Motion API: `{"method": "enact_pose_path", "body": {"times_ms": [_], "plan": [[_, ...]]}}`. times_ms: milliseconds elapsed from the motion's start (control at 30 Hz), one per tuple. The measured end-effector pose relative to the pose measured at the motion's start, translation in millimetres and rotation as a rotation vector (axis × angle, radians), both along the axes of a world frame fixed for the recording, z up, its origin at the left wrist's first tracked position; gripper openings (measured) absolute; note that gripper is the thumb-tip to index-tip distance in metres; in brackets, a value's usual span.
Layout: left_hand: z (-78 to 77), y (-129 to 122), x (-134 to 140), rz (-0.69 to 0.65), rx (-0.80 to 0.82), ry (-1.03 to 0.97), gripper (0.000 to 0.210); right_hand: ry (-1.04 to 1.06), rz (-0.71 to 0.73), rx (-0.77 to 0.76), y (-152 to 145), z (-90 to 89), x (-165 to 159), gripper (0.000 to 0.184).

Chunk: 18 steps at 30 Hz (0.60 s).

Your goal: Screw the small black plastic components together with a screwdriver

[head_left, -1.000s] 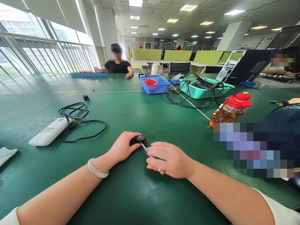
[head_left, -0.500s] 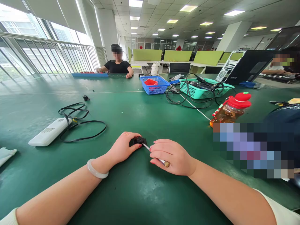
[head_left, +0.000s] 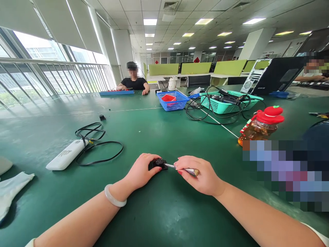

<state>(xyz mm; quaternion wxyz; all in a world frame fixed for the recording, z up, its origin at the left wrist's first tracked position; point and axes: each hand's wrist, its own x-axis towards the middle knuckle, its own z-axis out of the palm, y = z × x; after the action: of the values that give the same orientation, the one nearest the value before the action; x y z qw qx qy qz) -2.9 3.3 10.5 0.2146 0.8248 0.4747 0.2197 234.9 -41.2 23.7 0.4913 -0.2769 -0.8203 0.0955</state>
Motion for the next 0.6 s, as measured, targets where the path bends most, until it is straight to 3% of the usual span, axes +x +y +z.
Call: {"method": "enact_pose_path", "body": {"times_ms": [400,600], "plan": [[2.4,-0.5,-0.2,0.0,-0.011,-0.01,0.027,0.154,-0.08,-0.282,3.9,-2.2,1.5,0.011],[5.1,-1.9,0.5,0.001,-0.014,-0.008,0.027,0.257,-0.123,-0.495,8.9,-7.0,4.7,0.023]]}}
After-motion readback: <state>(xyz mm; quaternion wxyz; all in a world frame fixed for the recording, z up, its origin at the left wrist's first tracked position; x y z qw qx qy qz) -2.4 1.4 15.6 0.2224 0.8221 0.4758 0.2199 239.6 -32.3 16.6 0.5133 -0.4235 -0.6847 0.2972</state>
